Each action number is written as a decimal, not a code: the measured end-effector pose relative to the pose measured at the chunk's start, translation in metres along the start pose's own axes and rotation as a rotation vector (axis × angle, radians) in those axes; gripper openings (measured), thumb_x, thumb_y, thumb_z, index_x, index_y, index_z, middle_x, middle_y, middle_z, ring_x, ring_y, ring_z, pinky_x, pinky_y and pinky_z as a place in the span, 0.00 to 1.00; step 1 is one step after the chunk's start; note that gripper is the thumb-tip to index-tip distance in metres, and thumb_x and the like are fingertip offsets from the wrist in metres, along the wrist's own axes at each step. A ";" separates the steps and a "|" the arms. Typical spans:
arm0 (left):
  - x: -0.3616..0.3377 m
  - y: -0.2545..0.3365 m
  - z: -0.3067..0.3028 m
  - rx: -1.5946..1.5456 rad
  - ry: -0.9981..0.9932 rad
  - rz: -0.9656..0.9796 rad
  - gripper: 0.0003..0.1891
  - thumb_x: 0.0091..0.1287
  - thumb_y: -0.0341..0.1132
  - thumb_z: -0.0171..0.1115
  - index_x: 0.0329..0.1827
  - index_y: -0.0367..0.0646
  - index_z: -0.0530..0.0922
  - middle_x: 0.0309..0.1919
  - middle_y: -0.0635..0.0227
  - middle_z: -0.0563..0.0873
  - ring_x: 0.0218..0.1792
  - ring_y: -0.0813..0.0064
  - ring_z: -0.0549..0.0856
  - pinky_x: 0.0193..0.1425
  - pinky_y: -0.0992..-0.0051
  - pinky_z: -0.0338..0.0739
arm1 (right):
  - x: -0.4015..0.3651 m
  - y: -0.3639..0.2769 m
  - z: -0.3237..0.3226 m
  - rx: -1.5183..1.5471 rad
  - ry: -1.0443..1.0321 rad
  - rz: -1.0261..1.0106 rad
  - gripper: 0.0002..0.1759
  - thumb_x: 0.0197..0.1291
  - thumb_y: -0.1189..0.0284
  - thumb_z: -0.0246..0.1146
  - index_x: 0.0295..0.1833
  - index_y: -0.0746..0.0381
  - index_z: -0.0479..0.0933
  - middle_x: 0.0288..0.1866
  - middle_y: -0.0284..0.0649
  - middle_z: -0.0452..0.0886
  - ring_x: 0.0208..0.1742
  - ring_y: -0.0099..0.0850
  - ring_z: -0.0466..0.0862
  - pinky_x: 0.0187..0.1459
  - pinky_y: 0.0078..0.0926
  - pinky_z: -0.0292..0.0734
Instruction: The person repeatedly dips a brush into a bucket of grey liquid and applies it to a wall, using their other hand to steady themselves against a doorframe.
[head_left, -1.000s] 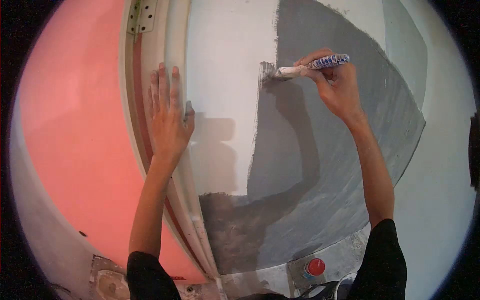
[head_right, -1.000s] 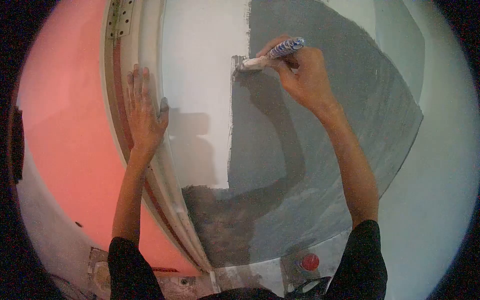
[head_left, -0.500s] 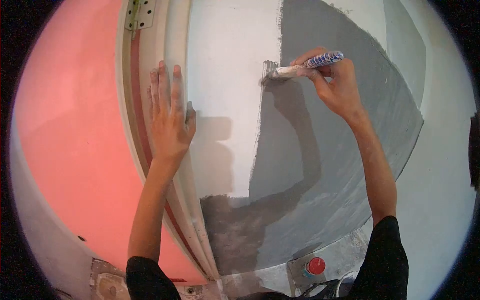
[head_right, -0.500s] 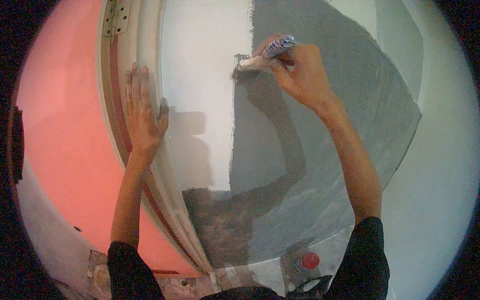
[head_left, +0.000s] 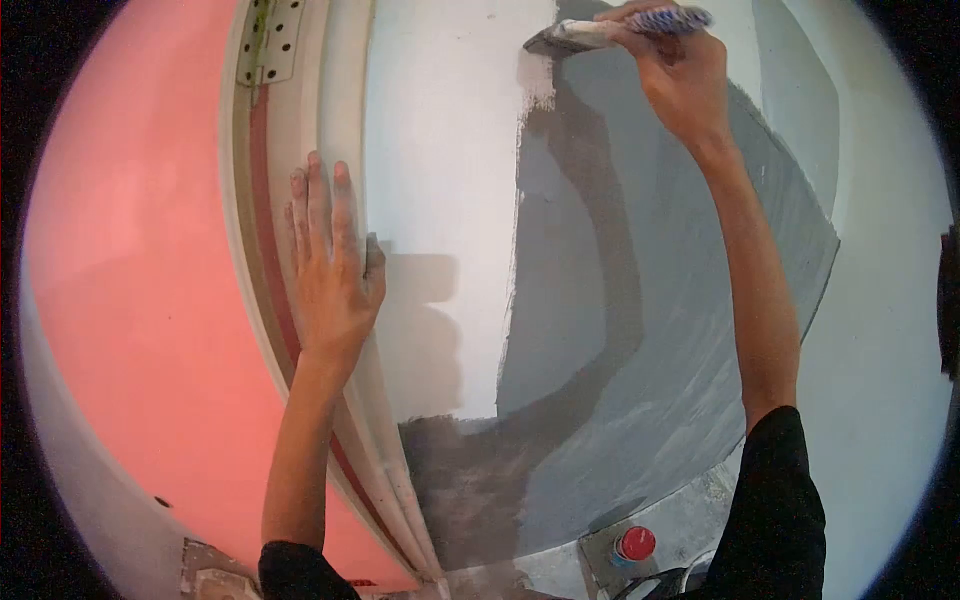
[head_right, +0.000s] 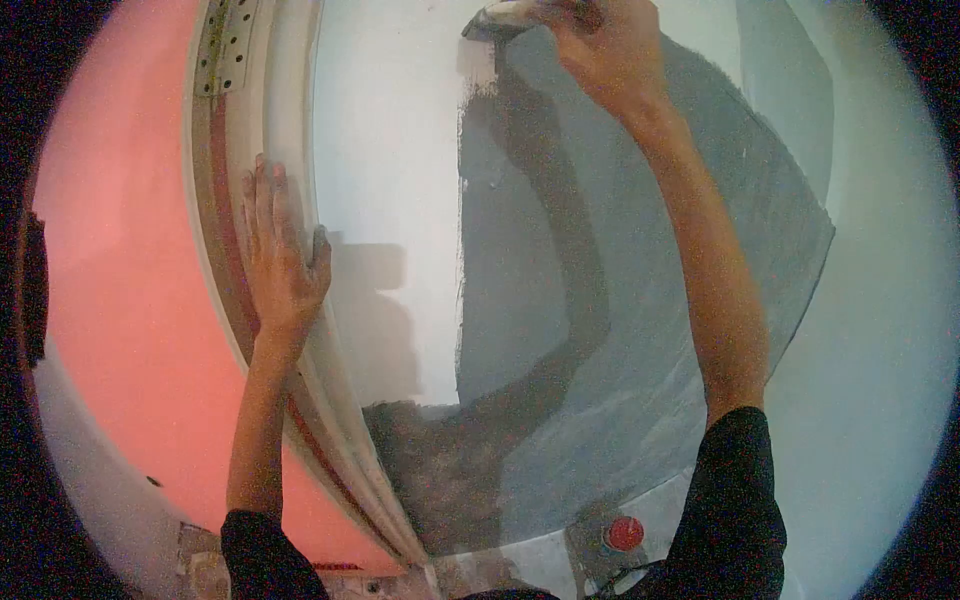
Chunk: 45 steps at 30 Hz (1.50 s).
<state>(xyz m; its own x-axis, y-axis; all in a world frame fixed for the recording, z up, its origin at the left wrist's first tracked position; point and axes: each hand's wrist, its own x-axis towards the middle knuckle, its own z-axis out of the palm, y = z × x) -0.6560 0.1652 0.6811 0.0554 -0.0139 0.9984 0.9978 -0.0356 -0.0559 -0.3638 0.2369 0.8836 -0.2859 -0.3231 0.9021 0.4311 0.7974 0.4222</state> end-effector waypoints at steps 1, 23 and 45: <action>0.000 0.000 0.000 -0.001 -0.009 -0.013 0.48 0.55 0.23 0.66 0.80 0.49 0.53 0.79 0.58 0.56 0.78 0.50 0.55 0.81 0.53 0.52 | -0.008 0.004 -0.007 -0.039 -0.003 -0.038 0.03 0.63 0.80 0.64 0.41 0.63 0.82 0.35 0.38 0.87 0.37 0.25 0.85 0.36 0.22 0.79; 0.000 -0.003 0.003 0.012 0.021 0.008 0.48 0.55 0.23 0.66 0.80 0.49 0.51 0.78 0.58 0.57 0.78 0.51 0.56 0.80 0.53 0.53 | 0.011 0.018 0.002 -0.071 -0.061 0.032 0.06 0.66 0.75 0.64 0.47 0.62 0.82 0.45 0.38 0.88 0.47 0.24 0.87 0.50 0.25 0.83; -0.002 -0.004 0.002 -0.005 0.026 0.013 0.45 0.57 0.22 0.64 0.79 0.47 0.53 0.78 0.57 0.56 0.78 0.52 0.55 0.80 0.51 0.52 | 0.062 0.034 0.001 0.332 0.050 -0.098 0.02 0.66 0.82 0.61 0.43 0.67 0.77 0.35 0.38 0.86 0.38 0.24 0.84 0.40 0.24 0.81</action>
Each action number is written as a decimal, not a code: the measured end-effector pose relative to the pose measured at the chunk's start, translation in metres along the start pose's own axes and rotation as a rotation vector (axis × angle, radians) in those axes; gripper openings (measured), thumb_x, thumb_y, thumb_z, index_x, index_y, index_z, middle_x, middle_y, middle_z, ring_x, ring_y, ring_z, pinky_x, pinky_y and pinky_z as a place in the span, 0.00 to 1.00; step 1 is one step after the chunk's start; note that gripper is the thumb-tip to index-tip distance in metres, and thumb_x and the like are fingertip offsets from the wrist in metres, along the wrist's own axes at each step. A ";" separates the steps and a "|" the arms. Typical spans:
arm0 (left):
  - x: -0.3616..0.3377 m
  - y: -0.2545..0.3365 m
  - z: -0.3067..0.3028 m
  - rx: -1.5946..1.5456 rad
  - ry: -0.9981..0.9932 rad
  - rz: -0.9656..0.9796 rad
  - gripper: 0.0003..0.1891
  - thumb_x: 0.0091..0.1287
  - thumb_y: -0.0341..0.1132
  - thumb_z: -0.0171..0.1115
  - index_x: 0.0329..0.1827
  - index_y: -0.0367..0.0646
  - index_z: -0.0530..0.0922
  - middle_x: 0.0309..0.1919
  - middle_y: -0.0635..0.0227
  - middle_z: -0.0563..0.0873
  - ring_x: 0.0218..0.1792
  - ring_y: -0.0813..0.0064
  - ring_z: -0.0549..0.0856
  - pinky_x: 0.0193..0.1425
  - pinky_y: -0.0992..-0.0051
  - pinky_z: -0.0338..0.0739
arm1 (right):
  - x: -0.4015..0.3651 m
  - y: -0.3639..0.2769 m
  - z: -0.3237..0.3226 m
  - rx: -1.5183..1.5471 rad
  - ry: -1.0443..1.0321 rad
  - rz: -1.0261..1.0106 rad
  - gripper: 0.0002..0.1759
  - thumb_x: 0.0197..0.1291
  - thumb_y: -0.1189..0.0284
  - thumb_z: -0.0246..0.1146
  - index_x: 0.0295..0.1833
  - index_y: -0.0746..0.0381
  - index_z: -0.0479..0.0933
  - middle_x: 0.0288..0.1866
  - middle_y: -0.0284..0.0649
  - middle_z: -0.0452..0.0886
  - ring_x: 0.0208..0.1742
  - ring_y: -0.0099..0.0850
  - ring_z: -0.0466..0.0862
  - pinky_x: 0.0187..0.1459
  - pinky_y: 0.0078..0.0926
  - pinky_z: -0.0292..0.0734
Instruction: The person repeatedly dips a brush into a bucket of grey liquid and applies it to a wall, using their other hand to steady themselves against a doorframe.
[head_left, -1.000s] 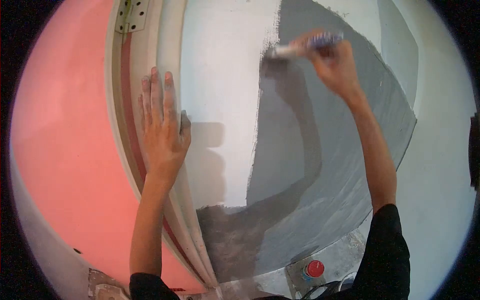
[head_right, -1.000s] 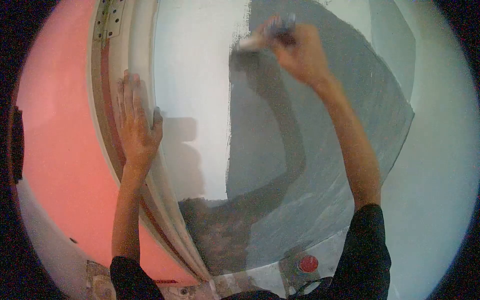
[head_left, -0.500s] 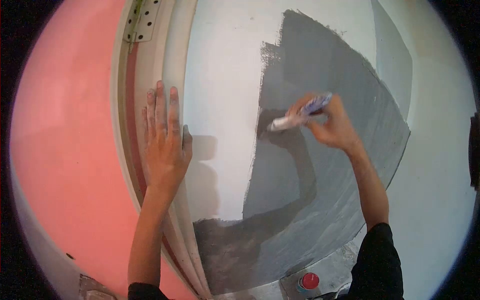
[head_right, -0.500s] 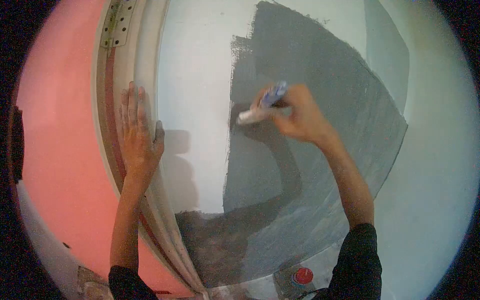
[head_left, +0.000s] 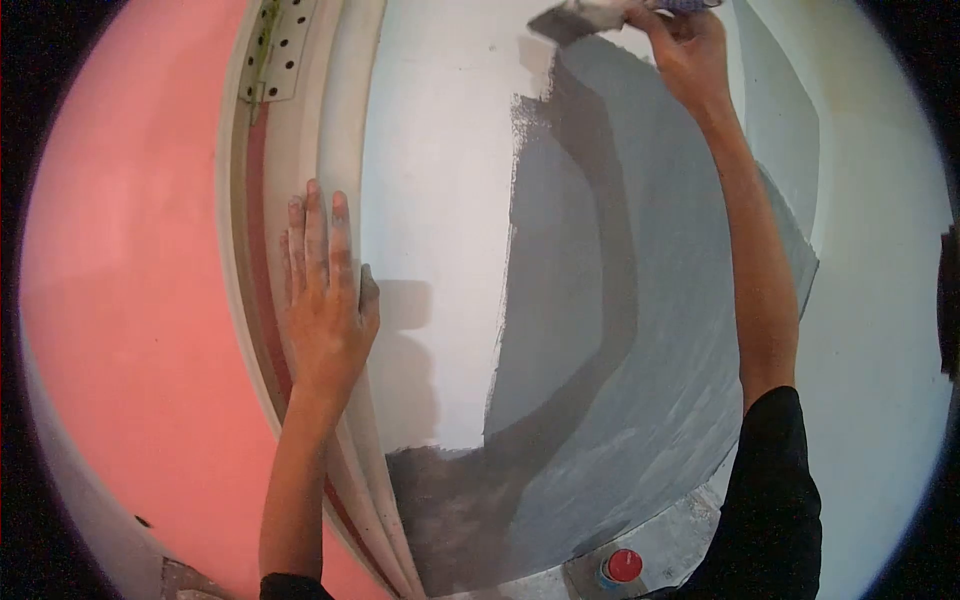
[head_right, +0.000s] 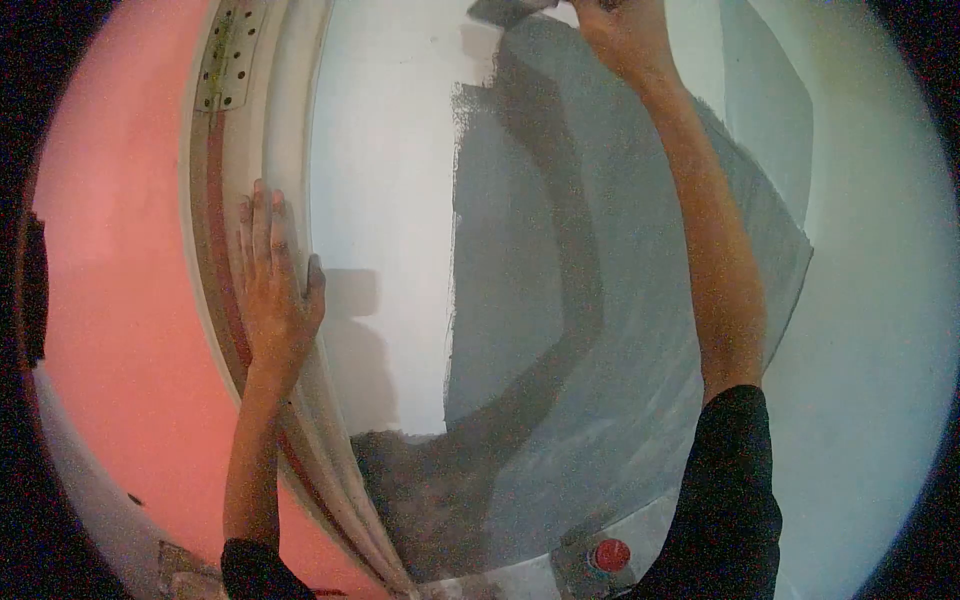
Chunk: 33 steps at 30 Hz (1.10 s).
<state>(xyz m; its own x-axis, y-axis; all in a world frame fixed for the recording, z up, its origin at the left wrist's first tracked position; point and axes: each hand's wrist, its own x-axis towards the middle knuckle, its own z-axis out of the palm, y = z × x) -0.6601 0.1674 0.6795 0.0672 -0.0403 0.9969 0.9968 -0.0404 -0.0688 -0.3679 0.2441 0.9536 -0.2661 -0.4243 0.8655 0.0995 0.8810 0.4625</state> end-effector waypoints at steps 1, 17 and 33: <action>0.000 0.001 0.000 0.000 -0.002 -0.005 0.45 0.57 0.22 0.63 0.79 0.47 0.53 0.78 0.57 0.56 0.78 0.52 0.55 0.81 0.51 0.52 | 0.006 0.001 -0.002 -0.040 0.021 -0.105 0.02 0.66 0.82 0.61 0.43 0.67 0.77 0.36 0.39 0.86 0.39 0.25 0.85 0.43 0.25 0.82; -0.002 0.001 -0.002 -0.011 -0.065 -0.055 0.49 0.56 0.23 0.65 0.81 0.51 0.49 0.80 0.60 0.53 0.79 0.54 0.53 0.82 0.53 0.51 | -0.116 -0.049 -0.005 0.044 -0.273 0.157 0.14 0.58 0.76 0.69 0.51 0.60 0.81 0.48 0.43 0.87 0.50 0.34 0.87 0.50 0.29 0.84; -0.002 0.002 -0.002 0.009 -0.057 -0.047 0.51 0.54 0.21 0.66 0.81 0.51 0.48 0.80 0.60 0.52 0.79 0.54 0.53 0.81 0.53 0.53 | 0.003 0.015 -0.001 -0.339 0.027 -0.310 0.08 0.65 0.81 0.62 0.46 0.59 0.82 0.47 0.35 0.89 0.45 0.25 0.88 0.45 0.26 0.84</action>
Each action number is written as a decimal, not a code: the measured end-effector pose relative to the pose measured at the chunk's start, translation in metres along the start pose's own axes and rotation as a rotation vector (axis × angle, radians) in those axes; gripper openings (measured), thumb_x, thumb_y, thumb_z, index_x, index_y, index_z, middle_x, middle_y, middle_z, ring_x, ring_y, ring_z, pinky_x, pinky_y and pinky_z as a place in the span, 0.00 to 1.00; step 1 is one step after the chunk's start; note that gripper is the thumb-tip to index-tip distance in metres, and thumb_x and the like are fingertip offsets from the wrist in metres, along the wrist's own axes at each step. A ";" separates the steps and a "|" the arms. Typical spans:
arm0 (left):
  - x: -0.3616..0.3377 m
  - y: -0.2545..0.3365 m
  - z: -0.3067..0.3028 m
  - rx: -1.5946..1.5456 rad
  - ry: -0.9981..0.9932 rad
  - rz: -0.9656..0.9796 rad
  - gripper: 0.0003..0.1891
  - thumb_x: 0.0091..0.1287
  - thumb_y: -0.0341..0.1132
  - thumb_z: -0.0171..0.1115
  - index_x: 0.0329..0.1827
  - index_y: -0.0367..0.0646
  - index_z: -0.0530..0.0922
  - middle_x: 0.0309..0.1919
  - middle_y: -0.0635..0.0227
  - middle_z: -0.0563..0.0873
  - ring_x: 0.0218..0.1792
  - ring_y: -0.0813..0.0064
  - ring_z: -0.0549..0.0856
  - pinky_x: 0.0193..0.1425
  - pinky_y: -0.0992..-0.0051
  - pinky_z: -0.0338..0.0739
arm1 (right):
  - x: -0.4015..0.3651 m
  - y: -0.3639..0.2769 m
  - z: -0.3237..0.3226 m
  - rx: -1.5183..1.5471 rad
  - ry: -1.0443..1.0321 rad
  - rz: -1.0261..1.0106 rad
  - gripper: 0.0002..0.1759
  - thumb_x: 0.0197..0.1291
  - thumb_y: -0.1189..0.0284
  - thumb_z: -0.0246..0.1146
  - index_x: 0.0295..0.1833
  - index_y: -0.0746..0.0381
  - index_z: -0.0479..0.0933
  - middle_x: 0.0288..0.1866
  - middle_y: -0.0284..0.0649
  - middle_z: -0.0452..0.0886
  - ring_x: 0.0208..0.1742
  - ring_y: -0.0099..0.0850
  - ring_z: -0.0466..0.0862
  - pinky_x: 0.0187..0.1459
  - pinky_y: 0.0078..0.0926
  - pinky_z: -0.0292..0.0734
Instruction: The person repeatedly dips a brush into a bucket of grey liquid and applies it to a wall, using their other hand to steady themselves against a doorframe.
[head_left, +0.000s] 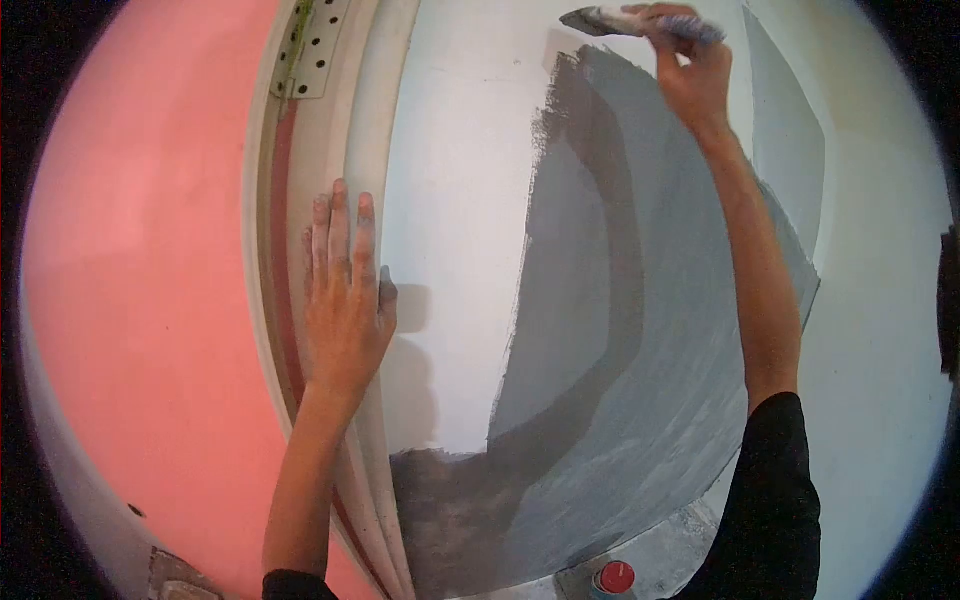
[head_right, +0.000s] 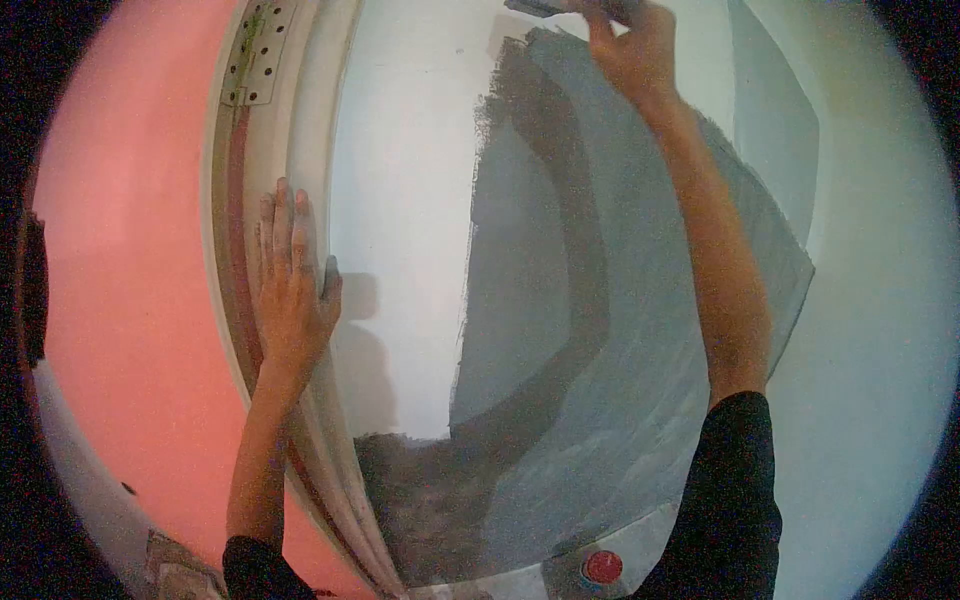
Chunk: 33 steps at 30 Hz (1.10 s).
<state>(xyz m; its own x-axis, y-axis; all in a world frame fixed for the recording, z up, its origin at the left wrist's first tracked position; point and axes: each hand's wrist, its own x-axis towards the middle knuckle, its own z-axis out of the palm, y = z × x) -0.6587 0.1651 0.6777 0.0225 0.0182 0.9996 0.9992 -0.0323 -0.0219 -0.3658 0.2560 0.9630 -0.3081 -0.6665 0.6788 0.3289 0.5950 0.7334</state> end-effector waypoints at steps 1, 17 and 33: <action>0.000 0.001 0.000 -0.004 0.004 0.008 0.53 0.53 0.20 0.66 0.81 0.52 0.47 0.80 0.59 0.51 0.79 0.54 0.53 0.81 0.53 0.54 | -0.013 0.001 0.005 -0.031 -0.046 -0.020 0.10 0.61 0.79 0.64 0.48 0.57 0.81 0.49 0.35 0.88 0.45 0.28 0.88 0.45 0.27 0.84; -0.001 0.001 0.001 -0.006 -0.030 -0.008 0.53 0.54 0.20 0.65 0.81 0.50 0.45 0.80 0.60 0.50 0.80 0.56 0.51 0.83 0.56 0.51 | -0.082 -0.066 -0.027 0.521 -0.595 0.566 0.11 0.64 0.71 0.67 0.49 0.63 0.80 0.44 0.42 0.87 0.49 0.33 0.87 0.50 0.30 0.82; 0.001 -0.001 -0.001 0.014 -0.033 -0.015 0.52 0.54 0.19 0.65 0.81 0.49 0.45 0.80 0.59 0.51 0.79 0.54 0.53 0.82 0.54 0.53 | 0.017 0.001 -0.003 0.038 -0.068 0.169 0.09 0.65 0.78 0.63 0.50 0.64 0.80 0.47 0.43 0.86 0.48 0.31 0.86 0.51 0.32 0.83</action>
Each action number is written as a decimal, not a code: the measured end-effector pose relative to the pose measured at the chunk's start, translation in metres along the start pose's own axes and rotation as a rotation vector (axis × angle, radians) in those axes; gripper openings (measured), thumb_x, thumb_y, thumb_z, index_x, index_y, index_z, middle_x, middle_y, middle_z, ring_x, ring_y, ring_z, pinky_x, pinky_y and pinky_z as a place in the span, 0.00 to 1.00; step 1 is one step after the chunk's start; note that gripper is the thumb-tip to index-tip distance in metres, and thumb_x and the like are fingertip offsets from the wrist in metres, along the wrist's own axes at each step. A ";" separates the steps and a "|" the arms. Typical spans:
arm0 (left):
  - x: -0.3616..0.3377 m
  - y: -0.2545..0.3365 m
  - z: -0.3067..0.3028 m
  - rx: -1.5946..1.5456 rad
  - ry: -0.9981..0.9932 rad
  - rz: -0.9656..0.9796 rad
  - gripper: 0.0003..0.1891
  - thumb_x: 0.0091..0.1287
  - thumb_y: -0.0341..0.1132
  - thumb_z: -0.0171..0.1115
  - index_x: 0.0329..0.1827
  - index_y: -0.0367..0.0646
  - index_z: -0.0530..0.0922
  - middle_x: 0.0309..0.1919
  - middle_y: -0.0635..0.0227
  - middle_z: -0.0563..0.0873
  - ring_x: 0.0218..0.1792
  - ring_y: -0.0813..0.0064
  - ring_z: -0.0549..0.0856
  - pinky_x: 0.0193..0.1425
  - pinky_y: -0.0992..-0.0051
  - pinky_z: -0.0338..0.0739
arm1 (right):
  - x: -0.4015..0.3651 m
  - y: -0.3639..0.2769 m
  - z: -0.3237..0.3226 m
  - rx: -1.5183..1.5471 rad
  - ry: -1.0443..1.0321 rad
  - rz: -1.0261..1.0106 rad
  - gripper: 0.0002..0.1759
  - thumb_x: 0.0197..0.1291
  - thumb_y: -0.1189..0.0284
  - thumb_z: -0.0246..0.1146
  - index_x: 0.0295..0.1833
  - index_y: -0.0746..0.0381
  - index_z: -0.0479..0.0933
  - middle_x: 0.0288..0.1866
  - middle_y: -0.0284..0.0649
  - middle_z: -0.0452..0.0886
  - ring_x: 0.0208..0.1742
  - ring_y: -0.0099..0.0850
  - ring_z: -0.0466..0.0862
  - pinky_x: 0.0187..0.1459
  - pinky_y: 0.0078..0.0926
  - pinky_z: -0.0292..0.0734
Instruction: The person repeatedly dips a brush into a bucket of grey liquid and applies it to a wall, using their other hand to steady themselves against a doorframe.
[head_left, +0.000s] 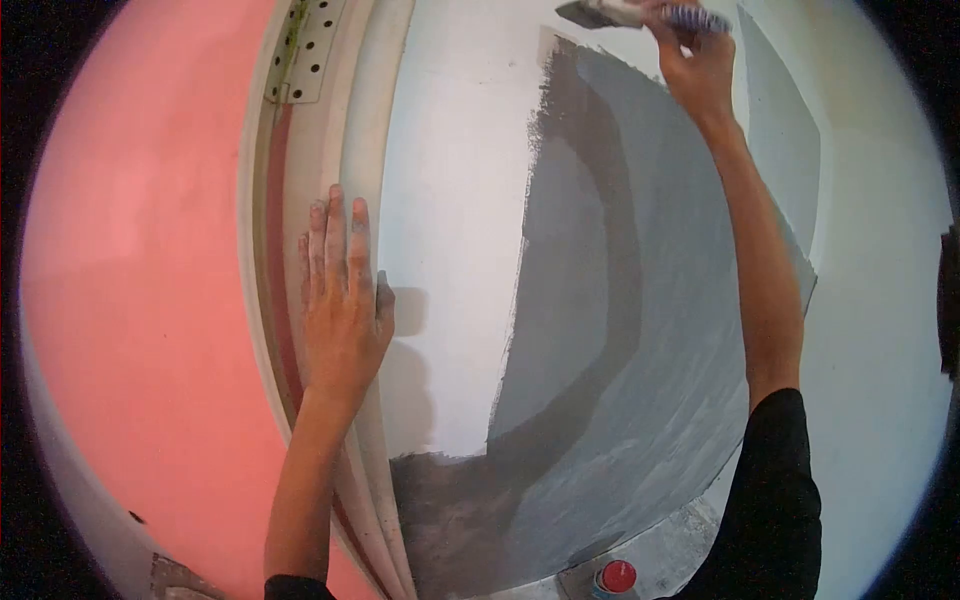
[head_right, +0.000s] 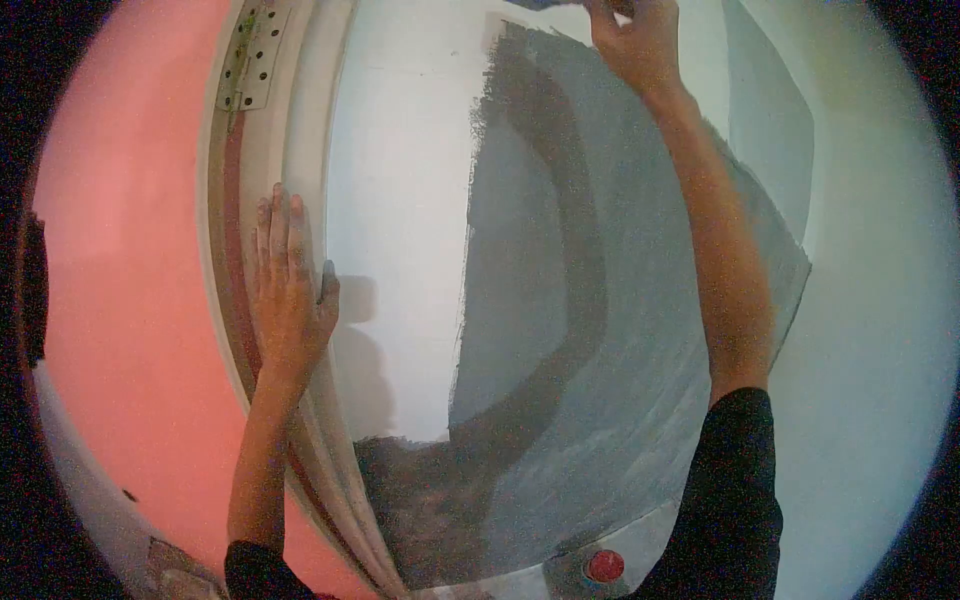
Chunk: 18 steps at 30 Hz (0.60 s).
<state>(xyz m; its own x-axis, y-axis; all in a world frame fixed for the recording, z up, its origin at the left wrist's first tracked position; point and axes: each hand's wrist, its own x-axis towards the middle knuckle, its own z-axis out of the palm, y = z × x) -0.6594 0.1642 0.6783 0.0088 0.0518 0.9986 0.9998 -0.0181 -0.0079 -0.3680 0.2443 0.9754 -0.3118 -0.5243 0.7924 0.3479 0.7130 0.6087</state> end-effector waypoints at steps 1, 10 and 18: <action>0.000 0.001 0.001 0.004 -0.002 -0.003 0.52 0.54 0.19 0.65 0.81 0.49 0.45 0.80 0.59 0.51 0.79 0.54 0.53 0.82 0.54 0.53 | -0.016 0.013 0.002 -0.112 0.007 -0.129 0.11 0.63 0.80 0.64 0.50 0.63 0.80 0.47 0.42 0.87 0.48 0.29 0.86 0.51 0.29 0.83; 0.000 0.001 -0.001 -0.022 0.008 0.009 0.51 0.55 0.19 0.64 0.81 0.48 0.45 0.80 0.59 0.51 0.79 0.54 0.53 0.82 0.54 0.52 | -0.080 -0.025 -0.003 0.101 -0.169 -0.175 0.25 0.51 0.87 0.64 0.53 0.51 0.83 0.49 0.36 0.88 0.44 0.29 0.89 0.43 0.23 0.85; -0.001 0.000 0.000 -0.030 -0.019 0.004 0.50 0.56 0.24 0.65 0.81 0.46 0.47 0.80 0.58 0.52 0.79 0.54 0.53 0.82 0.53 0.50 | -0.060 -0.021 0.015 -0.136 -0.256 -0.061 0.20 0.56 0.82 0.66 0.52 0.50 0.83 0.46 0.37 0.88 0.41 0.29 0.89 0.40 0.25 0.84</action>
<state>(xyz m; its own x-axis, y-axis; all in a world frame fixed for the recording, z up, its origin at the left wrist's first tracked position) -0.6597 0.1642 0.6770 0.0134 0.0702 0.9974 0.9988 -0.0481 -0.0100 -0.3700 0.2681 0.9148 -0.5429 -0.4176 0.7286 0.4312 0.6059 0.6686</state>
